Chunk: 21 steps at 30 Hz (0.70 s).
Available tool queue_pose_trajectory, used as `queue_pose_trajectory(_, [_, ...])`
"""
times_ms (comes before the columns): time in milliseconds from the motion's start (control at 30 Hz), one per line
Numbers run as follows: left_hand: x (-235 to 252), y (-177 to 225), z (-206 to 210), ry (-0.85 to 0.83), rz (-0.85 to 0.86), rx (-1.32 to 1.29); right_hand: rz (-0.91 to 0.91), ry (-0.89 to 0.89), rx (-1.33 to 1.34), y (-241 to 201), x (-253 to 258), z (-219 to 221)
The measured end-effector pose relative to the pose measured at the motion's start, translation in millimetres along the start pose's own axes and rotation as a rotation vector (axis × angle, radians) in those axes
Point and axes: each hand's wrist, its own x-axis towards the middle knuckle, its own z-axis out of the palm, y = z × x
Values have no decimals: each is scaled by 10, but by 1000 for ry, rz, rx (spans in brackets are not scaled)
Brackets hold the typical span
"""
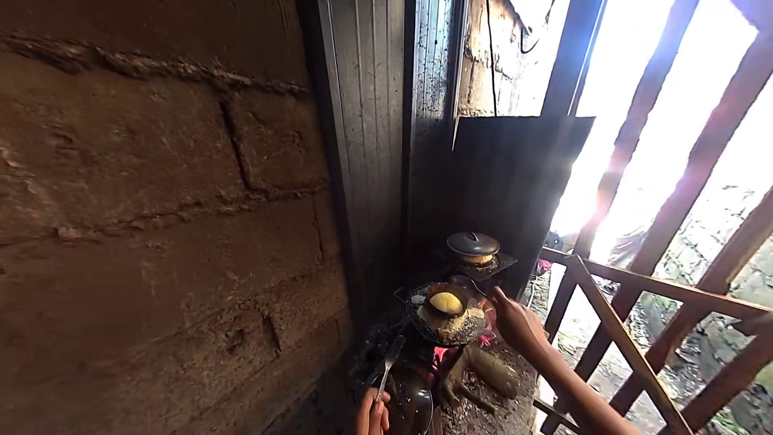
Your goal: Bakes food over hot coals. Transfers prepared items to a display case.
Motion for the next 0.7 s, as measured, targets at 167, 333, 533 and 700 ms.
queue_pose_trajectory(167, [775, 528, -77, -11, -61, 361, -366, 304, -251, -6, 750, 79])
queue_pose_trajectory(333, [1281, 889, 16, -6, -105, 592, -841, 393, -442, 62, 1198, 425])
queue_pose_trajectory(533, [1631, 1046, 125, -45, -147, 705, -675, -88, -534, -23, 1277, 218])
queue_pose_trajectory(700, [1755, 1203, 271, -89, -174, 761, -313, -413, -413, -159, 1233, 75])
